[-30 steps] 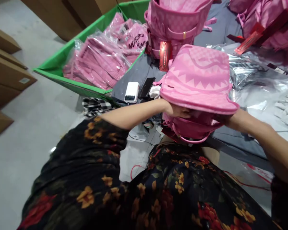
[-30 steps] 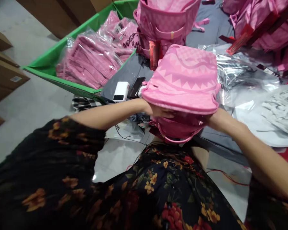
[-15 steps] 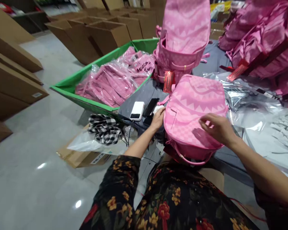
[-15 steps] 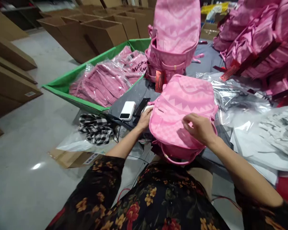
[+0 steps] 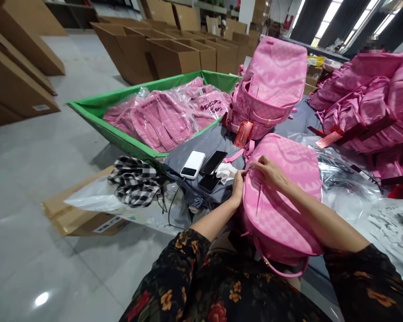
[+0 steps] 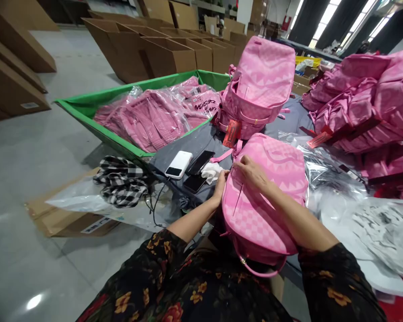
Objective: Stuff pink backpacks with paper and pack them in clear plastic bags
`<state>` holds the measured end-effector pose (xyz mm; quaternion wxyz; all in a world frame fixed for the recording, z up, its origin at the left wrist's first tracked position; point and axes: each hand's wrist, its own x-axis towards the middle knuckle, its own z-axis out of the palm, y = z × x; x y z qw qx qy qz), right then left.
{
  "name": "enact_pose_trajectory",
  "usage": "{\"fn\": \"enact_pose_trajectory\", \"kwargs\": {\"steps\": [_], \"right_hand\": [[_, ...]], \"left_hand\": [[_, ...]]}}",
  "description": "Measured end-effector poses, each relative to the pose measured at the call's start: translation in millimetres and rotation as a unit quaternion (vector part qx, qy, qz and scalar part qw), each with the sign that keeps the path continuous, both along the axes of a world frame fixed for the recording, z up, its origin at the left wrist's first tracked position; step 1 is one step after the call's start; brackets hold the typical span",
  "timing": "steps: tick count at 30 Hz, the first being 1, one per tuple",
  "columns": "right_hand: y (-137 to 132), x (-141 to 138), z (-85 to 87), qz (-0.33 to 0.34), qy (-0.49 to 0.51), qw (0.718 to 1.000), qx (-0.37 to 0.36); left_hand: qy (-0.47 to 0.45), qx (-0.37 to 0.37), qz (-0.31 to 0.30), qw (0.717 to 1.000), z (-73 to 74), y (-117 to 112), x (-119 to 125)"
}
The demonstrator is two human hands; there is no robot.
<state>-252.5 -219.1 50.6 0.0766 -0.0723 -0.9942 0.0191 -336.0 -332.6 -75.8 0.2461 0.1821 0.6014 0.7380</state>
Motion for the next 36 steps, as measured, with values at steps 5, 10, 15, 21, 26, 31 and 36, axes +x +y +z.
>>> {"fn": "enact_pose_trajectory", "kwargs": {"steps": [5, 10, 15, 21, 26, 31, 36], "right_hand": [[0.5, 0.0, -7.1, 0.013, 0.014, 0.999, -0.047], [0.1, -0.7, -11.8, 0.034, 0.025, 0.995, -0.087], [2.7, 1.8, -15.2, 0.042, 0.047, 0.99, -0.124], [2.9, 0.1, -19.9, 0.052, 0.04, 0.991, -0.12], [3.6, 0.0, -14.5, 0.032, 0.026, 0.996, -0.085], [10.8, -3.1, -5.5, 0.035, -0.011, 0.999, 0.037], [16.6, -15.3, -1.4, 0.094, -0.063, 0.987, 0.113]], "left_hand": [[-0.138, 0.092, -0.041, 0.985, 1.0, 0.1, 12.3], [-0.25, 0.204, -0.111, 0.94, 8.2, 2.5, 8.4], [-0.268, 0.247, -0.129, 0.922, 4.7, 7.6, 15.7], [-0.089, 0.155, -0.129, 0.975, 6.0, 16.0, 12.2], [0.153, 0.005, -0.05, 0.987, 11.4, 11.1, 0.6], [0.328, -0.086, -0.075, 0.938, 23.6, 3.6, -24.3], [0.395, -0.122, -0.232, 0.881, 58.6, -42.7, -46.4]]}}
